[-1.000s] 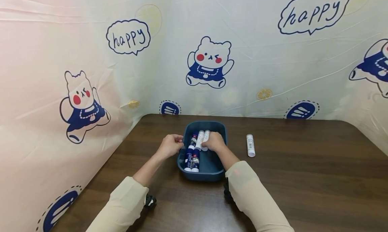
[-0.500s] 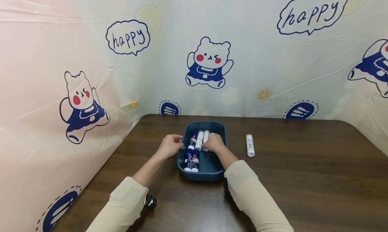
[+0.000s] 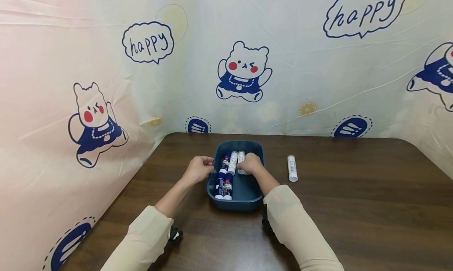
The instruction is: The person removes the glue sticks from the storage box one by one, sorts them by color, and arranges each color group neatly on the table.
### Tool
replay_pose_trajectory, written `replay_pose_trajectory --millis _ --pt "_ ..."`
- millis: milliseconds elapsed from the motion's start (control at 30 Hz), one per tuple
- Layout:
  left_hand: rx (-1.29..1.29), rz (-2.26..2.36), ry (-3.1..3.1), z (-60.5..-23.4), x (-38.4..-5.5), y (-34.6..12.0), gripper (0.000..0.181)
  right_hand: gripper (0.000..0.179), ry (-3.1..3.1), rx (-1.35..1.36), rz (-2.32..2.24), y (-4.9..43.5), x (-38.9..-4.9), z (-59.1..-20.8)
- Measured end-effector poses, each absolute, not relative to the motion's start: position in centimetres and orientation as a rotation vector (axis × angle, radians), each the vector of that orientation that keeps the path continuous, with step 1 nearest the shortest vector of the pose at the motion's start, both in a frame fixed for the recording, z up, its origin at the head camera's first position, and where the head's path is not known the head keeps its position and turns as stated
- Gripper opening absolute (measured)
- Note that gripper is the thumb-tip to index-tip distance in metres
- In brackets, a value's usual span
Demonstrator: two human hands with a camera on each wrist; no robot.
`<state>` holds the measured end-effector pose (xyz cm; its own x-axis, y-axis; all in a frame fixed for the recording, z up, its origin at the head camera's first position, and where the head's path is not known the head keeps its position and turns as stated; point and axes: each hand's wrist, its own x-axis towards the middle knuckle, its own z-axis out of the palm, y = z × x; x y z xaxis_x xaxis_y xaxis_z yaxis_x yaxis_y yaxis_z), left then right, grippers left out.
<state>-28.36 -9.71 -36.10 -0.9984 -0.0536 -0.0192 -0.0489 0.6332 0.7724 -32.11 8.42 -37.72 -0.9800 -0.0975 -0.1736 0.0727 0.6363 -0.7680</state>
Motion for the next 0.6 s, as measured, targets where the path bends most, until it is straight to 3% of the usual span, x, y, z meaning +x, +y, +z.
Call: replay_pose_trajectory --millis 600 --pt "0.085 -1.35 -2.823 -36.01 -28.1 -9.65 0.031 0.047 2.269 0.065 -1.767 8.74 -32.38 -37.49"
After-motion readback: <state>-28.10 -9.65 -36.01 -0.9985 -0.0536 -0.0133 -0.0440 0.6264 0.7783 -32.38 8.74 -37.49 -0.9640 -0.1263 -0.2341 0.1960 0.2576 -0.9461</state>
